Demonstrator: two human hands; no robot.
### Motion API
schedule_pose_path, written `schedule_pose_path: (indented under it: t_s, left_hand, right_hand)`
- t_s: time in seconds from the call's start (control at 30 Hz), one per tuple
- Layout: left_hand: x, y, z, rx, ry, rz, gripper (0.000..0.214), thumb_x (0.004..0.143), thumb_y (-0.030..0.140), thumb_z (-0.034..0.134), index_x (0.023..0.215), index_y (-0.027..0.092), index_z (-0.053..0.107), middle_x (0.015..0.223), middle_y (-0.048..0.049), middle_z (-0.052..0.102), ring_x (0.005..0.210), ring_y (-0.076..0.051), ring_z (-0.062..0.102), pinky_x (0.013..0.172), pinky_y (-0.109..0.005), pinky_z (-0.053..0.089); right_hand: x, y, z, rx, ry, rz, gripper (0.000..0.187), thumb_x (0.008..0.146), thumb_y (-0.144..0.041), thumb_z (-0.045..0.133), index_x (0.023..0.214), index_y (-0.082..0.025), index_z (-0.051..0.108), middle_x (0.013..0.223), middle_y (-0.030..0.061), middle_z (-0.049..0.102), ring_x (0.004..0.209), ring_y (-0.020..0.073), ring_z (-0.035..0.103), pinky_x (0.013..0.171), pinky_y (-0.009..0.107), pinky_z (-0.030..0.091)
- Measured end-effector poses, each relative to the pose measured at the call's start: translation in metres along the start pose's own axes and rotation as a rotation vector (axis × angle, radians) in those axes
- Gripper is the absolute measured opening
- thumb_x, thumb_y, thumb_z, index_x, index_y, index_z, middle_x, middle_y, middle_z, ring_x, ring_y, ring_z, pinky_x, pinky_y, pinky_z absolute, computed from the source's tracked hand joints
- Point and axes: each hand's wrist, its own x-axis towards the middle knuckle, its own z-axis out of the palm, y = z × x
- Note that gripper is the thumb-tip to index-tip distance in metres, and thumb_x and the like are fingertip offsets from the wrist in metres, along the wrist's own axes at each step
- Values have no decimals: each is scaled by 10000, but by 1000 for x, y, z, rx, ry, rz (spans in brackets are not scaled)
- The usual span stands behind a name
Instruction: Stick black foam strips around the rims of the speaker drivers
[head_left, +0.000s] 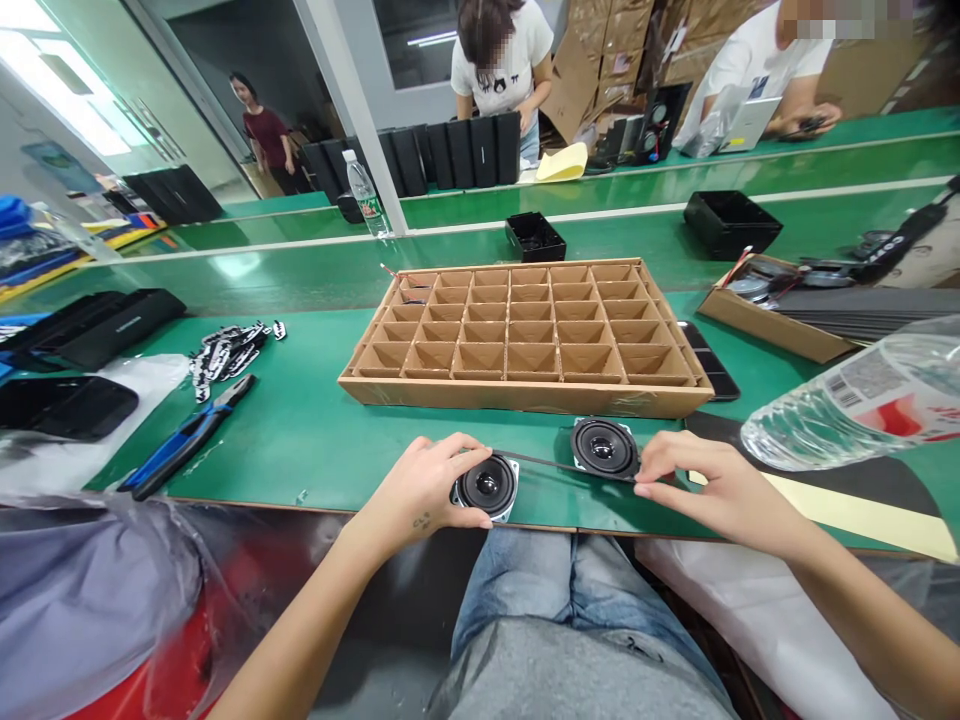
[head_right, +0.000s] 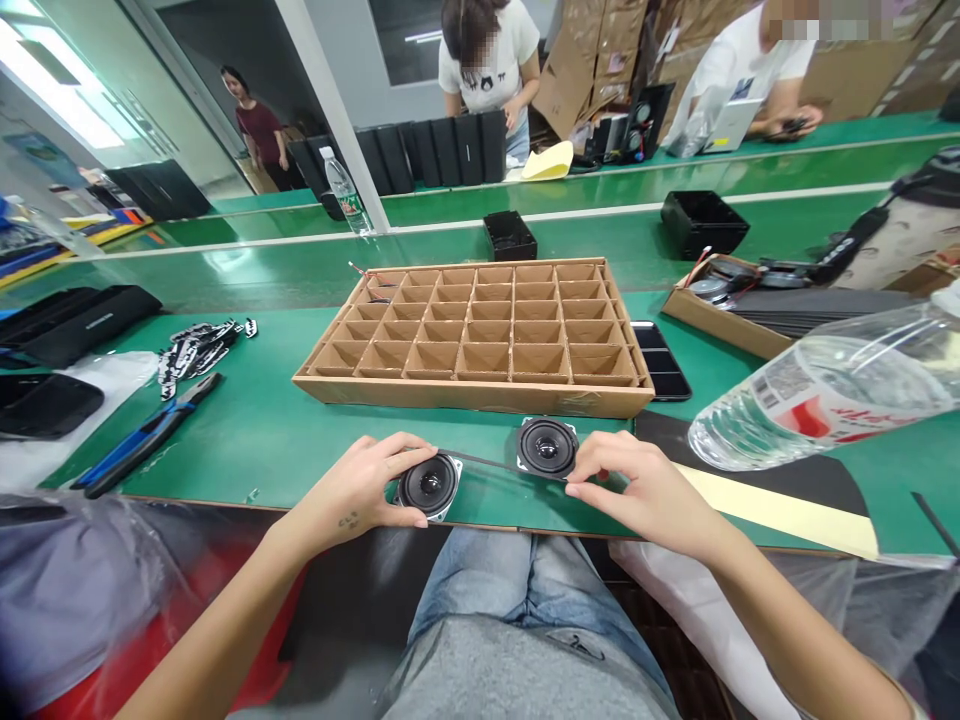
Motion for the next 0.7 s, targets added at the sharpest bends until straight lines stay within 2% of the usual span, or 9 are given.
schedule_pose_path:
  t_s: [0.43, 0.7]
  left_hand:
    - [5, 7, -9, 128, -78, 29, 606, 710, 480, 632, 1248, 307, 412, 1137, -12, 514, 816, -156, 512, 749, -292, 368]
    - [6, 12, -8, 202, -68, 41, 576, 733, 430, 634, 1251, 294, 422, 1092, -38, 517, 832, -165, 523, 744, -294, 376]
  right_hand:
    - [-22, -23, 19, -16, -108, -110, 137, 863, -217, 495, 742, -187, 551, 729, 9, 586, 704, 130, 539, 689, 292, 364]
    - [-27, -40, 36, 6, -160, -169, 109, 867, -171, 480, 767, -181, 525, 750, -2, 567, 722, 115, 505, 698, 285, 312]
